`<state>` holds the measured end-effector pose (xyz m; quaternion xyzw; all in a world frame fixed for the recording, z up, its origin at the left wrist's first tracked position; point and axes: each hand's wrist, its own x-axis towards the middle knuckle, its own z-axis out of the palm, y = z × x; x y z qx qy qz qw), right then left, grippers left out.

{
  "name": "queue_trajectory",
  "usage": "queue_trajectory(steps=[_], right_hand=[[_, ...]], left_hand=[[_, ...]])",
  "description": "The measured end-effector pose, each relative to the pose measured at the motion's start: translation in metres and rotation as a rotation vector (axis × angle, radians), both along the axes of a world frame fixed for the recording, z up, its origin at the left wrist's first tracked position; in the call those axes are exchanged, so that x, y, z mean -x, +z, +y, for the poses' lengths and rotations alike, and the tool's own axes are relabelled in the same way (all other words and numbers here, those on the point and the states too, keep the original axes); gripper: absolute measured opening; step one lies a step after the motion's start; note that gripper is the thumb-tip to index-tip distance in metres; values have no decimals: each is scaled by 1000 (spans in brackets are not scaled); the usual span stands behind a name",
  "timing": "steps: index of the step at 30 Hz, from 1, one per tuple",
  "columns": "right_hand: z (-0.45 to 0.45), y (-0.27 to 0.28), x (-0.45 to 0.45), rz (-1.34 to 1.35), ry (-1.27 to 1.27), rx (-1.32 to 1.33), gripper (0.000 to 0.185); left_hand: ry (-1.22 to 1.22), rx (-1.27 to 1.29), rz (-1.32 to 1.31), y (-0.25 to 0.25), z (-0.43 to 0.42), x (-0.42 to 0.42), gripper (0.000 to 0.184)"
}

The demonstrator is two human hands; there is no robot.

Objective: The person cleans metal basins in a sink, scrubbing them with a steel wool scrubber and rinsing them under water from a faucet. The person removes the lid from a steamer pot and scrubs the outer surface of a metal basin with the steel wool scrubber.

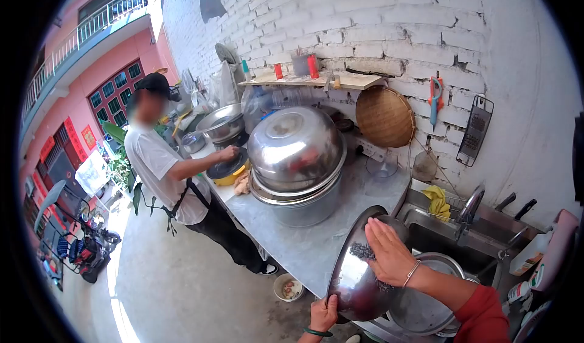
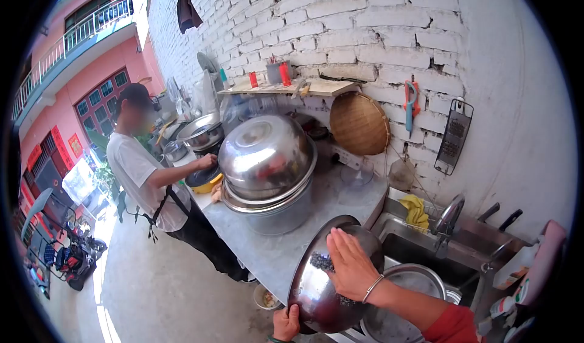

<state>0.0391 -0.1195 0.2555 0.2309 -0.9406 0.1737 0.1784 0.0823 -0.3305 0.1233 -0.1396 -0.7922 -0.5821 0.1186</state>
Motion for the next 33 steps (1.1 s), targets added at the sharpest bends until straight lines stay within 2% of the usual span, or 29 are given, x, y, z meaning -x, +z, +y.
queue_trajectory(steps=[1,3,5,7,9,10,12,13,15,16,17,18,19,21,23,24,25,27,29,30,32,33], right_hand=[[-8,11,-6,12,85,-104,65],[-3,12,6,31,78,-61,62],[38,-1,47,-19,27,97,51],[80,-21,79,-550,-2,566,39],[122,-71,104,-855,-187,845,34],[123,-73,97,-853,-191,852,34],[122,-65,81,-959,-369,1191,34],[118,-60,74,-958,-371,1194,34],[101,-41,67,-725,-266,849,35],[99,-49,77,-481,-58,588,33],[73,-13,66,-253,139,303,29],[35,22,43,-111,158,122,26],[4,20,27,97,336,33,22],[-45,26,-12,-105,426,-353,17],[-40,24,-14,-72,392,-212,18],[-24,24,-5,6,296,-85,19],[3,24,12,80,200,39,20],[66,1,46,-208,7,152,30],[96,-17,47,-518,-31,649,31],[114,-38,49,-522,-35,646,31],[141,-87,64,-687,20,1260,29],[144,-100,71,-681,5,1272,29]], left_hand=[[-32,21,36,2,3,1,23],[-82,54,28,2,4,-3,23],[-154,64,126,0,2,-6,23],[-137,60,82,-8,-4,-12,24],[-95,78,158,-27,-14,-15,27],[-92,55,173,-28,-17,-16,29],[-69,29,174,-26,-18,-17,30],[-37,0,168,-24,-17,-20,31],[-33,-67,117,-17,-15,-20,32],[-28,-126,58,-13,-15,-20,32],[-38,-114,47,-11,-12,-19,32],[-53,-14,83,-11,-6,-15,31],[-71,84,124,-8,0,-12,31],[-68,74,45,-6,5,-8,31],[-86,138,165,-28,-9,-4,31],[-107,29,94,-15,-8,-9,34],[-106,34,80,-20,-13,-14,34],[-9,72,175,-35,-26,-18,38],[17,60,134,-48,-27,-19,42],[24,86,181,-48,-28,-19,42],[25,116,237,-45,-28,-15,43],[76,64,249,-43,-27,-15,45]])
